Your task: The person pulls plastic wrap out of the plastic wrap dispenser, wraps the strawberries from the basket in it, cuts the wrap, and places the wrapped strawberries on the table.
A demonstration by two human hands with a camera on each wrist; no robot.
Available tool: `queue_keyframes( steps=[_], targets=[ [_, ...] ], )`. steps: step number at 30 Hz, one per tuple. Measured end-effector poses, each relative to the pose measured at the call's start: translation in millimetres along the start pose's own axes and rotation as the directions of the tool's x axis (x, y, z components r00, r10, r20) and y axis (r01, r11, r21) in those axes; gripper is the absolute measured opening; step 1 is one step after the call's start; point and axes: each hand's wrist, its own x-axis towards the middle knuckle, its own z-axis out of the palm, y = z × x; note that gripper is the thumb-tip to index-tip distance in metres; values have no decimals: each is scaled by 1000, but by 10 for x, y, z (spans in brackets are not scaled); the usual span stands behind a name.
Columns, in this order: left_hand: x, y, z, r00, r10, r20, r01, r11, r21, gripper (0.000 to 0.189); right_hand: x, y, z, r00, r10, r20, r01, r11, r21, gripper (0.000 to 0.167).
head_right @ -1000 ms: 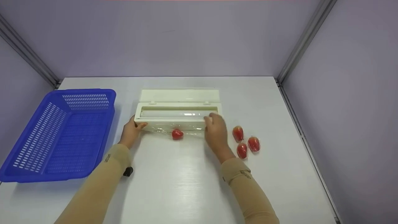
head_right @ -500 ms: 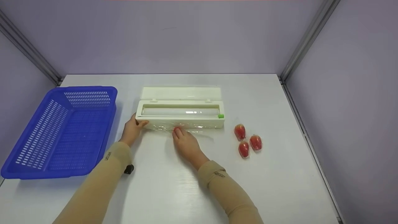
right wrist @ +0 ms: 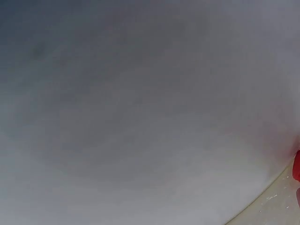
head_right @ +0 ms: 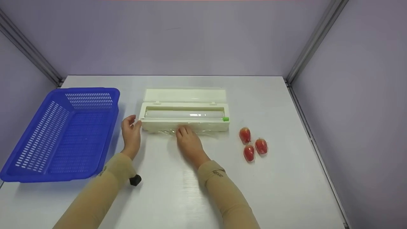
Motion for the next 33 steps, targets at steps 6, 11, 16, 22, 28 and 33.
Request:
queue_keyframes(
  steps=[6,11,16,22,28,33],
  targets=[
    [-327,35,264,889,368,271,-440,850,289,8,-70,130,89,997,-49,-62,45,996,-76,23],
    [-476,35,376,822,320,471,-520,759,391,6,-120,156,102,995,-86,-57,77,987,-142,19],
    [-547,66,379,766,256,590,-572,691,442,9,-177,125,3,996,-81,-25,79,993,-84,13],
    [-631,65,345,644,214,734,-695,566,444,20,-326,69,-136,995,-100,25,97,990,106,10],
    [-677,39,316,565,148,812,-781,412,469,29,-402,0,-267,985,-76,157,23,948,316,23],
    [-684,22,295,592,80,802,-747,426,510,31,-385,-15,-317,920,92,380,-296,799,523,33]
  ],
)
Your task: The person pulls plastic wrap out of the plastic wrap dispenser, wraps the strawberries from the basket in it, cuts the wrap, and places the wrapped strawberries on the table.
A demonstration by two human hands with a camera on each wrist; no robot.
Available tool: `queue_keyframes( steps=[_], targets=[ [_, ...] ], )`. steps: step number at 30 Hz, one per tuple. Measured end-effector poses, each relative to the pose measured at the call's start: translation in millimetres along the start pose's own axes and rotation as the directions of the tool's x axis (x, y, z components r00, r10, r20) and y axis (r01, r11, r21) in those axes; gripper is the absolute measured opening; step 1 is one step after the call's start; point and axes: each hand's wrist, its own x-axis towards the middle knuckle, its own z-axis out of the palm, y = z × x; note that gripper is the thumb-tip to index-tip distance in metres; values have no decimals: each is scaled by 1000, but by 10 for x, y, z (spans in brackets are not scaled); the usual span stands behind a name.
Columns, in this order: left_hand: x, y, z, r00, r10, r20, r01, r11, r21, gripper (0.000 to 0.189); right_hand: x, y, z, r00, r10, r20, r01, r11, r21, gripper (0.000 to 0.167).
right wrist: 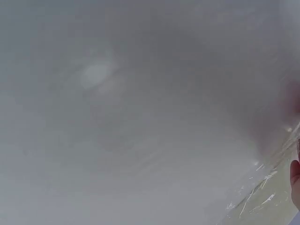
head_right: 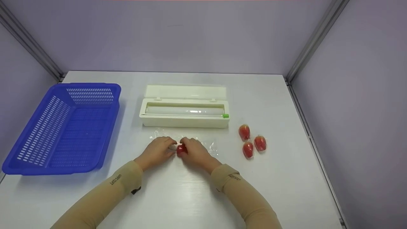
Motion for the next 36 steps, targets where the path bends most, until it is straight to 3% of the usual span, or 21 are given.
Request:
queue_keyframes(
  steps=[5,9,11,14,16,18,20,26,32,36],
  targets=[
    [46,-41,18,999,-33,8,33,999,-5,27,53,37,-11,994,103,28,-106,980,166,25],
    [97,-56,38,999,-50,9,50,999,-16,23,40,-5,-2,986,124,-107,-110,985,129,26],
    [121,-63,46,999,-54,6,54,998,-15,22,-10,-84,21,973,73,-219,-66,997,41,26],
    [157,-68,50,997,-71,12,71,997,-20,21,-117,-226,98,937,-84,-339,39,990,-137,21],
    [178,-71,49,996,-86,11,86,996,-25,22,-188,-309,161,915,-187,-357,108,967,-230,20],
    [194,-74,50,995,-103,13,103,994,-37,23,-233,-357,219,906,-235,-351,136,949,-284,20],
    [203,-77,59,994,-113,8,113,992,-49,23,-244,-372,256,908,-231,-349,120,942,-312,25],
    [192,-105,59,991,-132,-25,131,991,-25,24,-107,-283,240,937,-102,-333,-4,952,-305,27],
    [174,-135,41,985,-172,7,172,985,27,36,103,-147,160,962,36,-270,-89,978,-187,35],
    [187,-137,51,980,-200,-12,200,979,33,32,210,-51,146,966,76,-245,-106,988,-110,42]
  ],
)
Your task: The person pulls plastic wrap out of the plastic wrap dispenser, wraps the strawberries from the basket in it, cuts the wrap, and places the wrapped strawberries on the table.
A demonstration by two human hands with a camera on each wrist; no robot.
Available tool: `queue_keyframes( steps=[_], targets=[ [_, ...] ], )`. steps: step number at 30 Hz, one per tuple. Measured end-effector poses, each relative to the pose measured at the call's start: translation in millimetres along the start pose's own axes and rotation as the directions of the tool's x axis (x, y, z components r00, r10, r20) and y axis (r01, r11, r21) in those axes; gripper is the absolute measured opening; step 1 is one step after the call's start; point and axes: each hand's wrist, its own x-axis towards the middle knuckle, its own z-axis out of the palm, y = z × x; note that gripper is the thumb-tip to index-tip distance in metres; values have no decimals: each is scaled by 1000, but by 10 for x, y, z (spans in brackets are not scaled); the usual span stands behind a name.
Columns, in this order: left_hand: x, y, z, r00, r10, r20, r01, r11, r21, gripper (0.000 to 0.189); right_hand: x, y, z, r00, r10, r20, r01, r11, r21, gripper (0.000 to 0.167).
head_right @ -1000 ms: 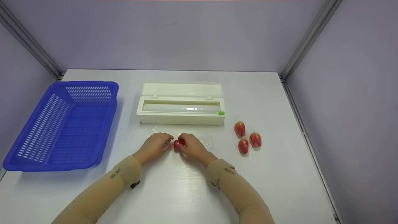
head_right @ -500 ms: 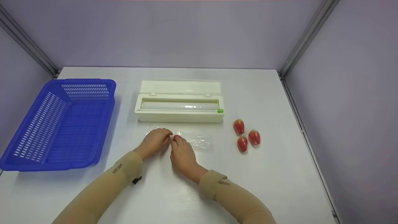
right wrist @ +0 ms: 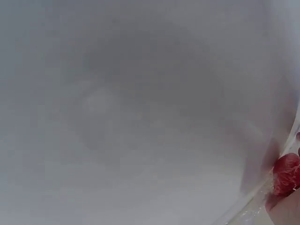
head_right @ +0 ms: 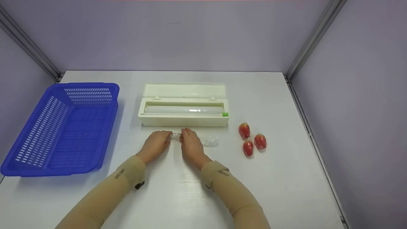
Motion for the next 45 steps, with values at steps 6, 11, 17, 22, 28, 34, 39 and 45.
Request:
queue_keyframes(
  steps=[6,11,17,22,28,34,39,45],
  targets=[
    [6,19,-1,997,-62,-35,61,998,-26,30,38,34,7,995,98,25,-100,986,136,40],
    [-54,53,-103,986,-156,-60,144,975,-170,32,-76,-108,-122,995,102,-1,-99,968,230,44],
    [-173,157,-134,961,-250,-120,148,830,-538,29,-255,-309,-222,996,35,-86,-3,935,354,49],
    [-301,299,-125,949,-247,-196,49,728,-684,18,-374,-436,-233,992,18,-122,45,869,492,48],
    [-466,429,-233,958,-269,-104,53,517,-854,17,-495,-518,-267,979,-57,-196,156,826,541,48],
    [-638,496,-340,974,-226,-2,38,170,-985,37,-590,-558,-326,958,-97,-270,204,891,405,48],
    [-716,533,-340,958,-285,18,57,130,-990,38,-666,-598,-313,910,-82,-406,209,937,281,44],
    [-750,595,-307,939,-340,49,62,29,-998,38,-778,-682,-229,911,139,-388,57,889,454,50]
  ],
)
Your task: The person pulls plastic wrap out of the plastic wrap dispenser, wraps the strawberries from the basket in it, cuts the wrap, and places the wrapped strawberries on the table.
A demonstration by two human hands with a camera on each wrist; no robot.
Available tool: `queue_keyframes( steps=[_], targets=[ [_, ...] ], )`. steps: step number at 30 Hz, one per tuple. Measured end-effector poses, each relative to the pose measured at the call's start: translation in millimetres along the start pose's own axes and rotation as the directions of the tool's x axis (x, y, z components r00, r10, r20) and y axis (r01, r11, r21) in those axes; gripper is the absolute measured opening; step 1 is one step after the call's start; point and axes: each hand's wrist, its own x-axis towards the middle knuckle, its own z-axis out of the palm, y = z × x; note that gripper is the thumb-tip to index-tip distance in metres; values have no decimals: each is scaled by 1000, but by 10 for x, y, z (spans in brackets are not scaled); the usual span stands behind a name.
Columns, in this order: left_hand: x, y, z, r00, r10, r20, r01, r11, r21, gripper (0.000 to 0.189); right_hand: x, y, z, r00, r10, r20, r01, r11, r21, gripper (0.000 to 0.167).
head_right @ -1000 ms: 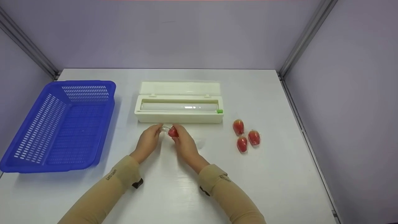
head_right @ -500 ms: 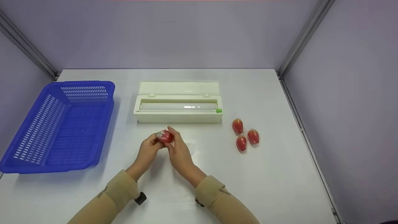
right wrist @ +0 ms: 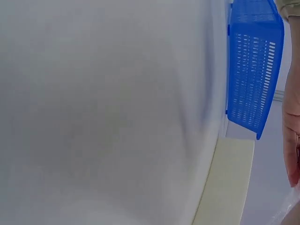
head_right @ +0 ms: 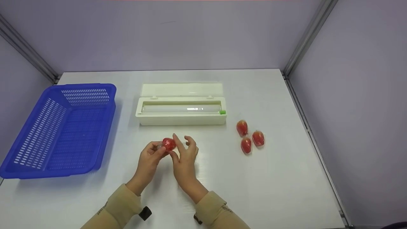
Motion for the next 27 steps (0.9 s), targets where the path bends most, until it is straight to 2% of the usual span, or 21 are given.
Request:
queue_keyframes(
  steps=[2,4,8,12,16,19,22,24,27],
  targets=[
    [-17,-8,20,1000,-7,0,7,1000,-8,40,-24,-6,12,997,78,6,-78,989,126,53],
    [-30,-17,34,1000,-14,5,14,1000,-4,41,-35,-5,17,992,124,19,-125,962,242,54],
    [-57,-49,38,999,-5,35,3,998,63,44,-52,-1,6,986,149,69,-164,900,404,55],
    [-79,-104,31,998,53,34,-58,981,183,43,-67,-5,-24,974,181,135,-224,852,472,56],
    [-102,-151,46,998,62,-14,-56,962,268,43,-66,-28,-51,961,240,135,-275,844,460,51],
    [-140,-157,71,999,-41,-6,42,978,204,58,-70,-41,-53,962,259,87,-267,831,489,47],
    [-179,-142,90,989,-133,65,129,989,68,72,-85,-42,-44,970,240,46,-227,814,534,44],
    [-186,-135,96,985,-140,100,140,990,1,72,-99,-36,-42,974,228,17,-204,833,515,42],
    [-187,-110,104,991,-92,93,95,995,-29,64,-130,-21,-51,971,240,-8,-214,878,428,46]
  ],
)
